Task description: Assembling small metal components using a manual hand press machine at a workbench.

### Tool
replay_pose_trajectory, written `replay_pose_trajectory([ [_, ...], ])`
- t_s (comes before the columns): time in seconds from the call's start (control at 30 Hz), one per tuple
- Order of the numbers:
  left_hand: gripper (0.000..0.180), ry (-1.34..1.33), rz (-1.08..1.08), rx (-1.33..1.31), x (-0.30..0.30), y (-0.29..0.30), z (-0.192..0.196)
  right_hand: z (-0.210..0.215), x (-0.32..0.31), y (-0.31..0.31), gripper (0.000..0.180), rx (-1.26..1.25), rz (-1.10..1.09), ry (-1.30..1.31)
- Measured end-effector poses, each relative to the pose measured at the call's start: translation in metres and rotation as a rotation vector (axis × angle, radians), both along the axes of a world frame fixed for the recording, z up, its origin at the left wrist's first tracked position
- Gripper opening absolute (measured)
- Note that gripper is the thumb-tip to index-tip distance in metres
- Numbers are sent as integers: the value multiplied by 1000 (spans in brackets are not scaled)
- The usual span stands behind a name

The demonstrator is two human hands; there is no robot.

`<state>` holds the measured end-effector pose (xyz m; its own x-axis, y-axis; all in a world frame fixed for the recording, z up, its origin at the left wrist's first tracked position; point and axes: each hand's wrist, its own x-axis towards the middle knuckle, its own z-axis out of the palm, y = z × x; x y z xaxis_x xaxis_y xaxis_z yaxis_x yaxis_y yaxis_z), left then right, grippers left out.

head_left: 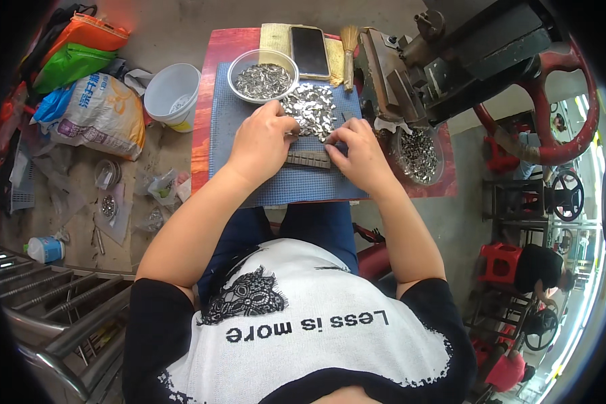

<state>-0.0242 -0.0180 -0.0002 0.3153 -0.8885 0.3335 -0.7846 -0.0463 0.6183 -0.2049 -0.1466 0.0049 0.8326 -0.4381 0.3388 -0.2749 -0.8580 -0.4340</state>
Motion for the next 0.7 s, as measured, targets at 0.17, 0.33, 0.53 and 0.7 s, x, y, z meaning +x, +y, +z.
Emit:
replay_pose_trajectory([
  [0.17,6,-90,-15,-2,-3,-9,-5,1,-5,-2,10,-9,-5,22],
  [0.33,11,-134,-22,-109,-2,-7,-5,11,-11,2,13,170,21,27],
  [0.53,7,102,20,-55,10,21,10,19,-14,13,12,131,136,109],
  [0.7,10,79,-78,74,18,35,3,21,-9,16,10,116,100,147],
])
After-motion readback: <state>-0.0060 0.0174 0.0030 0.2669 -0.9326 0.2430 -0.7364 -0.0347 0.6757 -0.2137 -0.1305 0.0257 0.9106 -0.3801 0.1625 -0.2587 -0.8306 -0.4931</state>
